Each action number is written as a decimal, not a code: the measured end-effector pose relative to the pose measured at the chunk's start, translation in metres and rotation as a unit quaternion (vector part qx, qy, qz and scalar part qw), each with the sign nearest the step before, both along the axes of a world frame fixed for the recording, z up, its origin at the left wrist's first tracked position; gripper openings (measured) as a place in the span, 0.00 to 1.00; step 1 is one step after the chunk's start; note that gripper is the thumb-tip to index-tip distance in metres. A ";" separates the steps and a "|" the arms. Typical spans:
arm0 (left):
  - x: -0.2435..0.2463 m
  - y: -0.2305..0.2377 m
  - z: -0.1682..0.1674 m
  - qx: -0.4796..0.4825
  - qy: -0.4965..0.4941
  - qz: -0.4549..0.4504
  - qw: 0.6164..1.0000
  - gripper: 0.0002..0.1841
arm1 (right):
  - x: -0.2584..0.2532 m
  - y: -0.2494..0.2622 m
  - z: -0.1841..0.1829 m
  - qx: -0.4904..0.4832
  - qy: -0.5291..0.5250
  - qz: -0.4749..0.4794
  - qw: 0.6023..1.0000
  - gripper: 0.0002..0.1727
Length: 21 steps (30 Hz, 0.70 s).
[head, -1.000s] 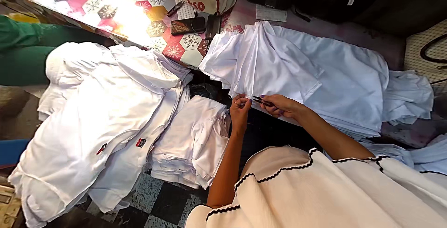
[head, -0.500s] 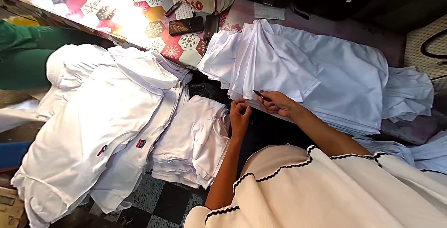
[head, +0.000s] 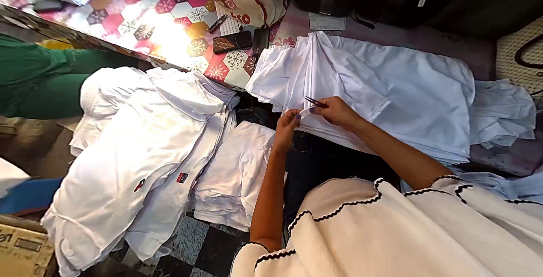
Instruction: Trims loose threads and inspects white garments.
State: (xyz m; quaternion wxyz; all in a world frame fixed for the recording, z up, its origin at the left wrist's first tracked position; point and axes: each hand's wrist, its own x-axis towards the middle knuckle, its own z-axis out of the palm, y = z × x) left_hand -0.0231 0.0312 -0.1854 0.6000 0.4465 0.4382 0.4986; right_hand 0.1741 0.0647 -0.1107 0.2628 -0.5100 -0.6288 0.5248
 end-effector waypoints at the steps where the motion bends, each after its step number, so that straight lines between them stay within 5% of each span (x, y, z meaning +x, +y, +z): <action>1: 0.001 0.002 -0.003 -0.023 -0.088 -0.007 0.996 0.11 | -0.003 0.007 0.003 -0.084 0.058 -0.007 0.995 0.13; 3: 0.008 0.004 -0.004 -0.014 -0.183 0.011 0.983 0.15 | -0.004 0.021 0.005 -0.208 0.147 -0.016 0.967 0.14; 6: 0.015 0.004 0.004 0.049 -0.128 0.043 0.990 0.22 | -0.007 0.028 0.010 -0.242 0.179 -0.011 0.953 0.13; 11: 0.012 -0.002 0.015 0.146 0.042 0.132 0.980 0.04 | -0.012 0.022 0.020 -0.211 0.134 0.002 0.968 0.15; 13: 0.011 -0.006 0.018 0.224 0.187 0.180 0.939 0.07 | -0.016 0.020 0.024 -0.188 0.100 0.004 0.977 0.15; 17: 0.011 -0.010 0.008 0.384 0.381 0.277 0.794 0.07 | -0.023 0.020 0.026 -0.187 0.076 0.004 0.979 0.14; 21: 0.015 -0.021 -0.003 0.368 0.409 0.308 0.776 0.06 | -0.032 0.020 0.021 -0.194 0.062 -0.009 0.979 0.15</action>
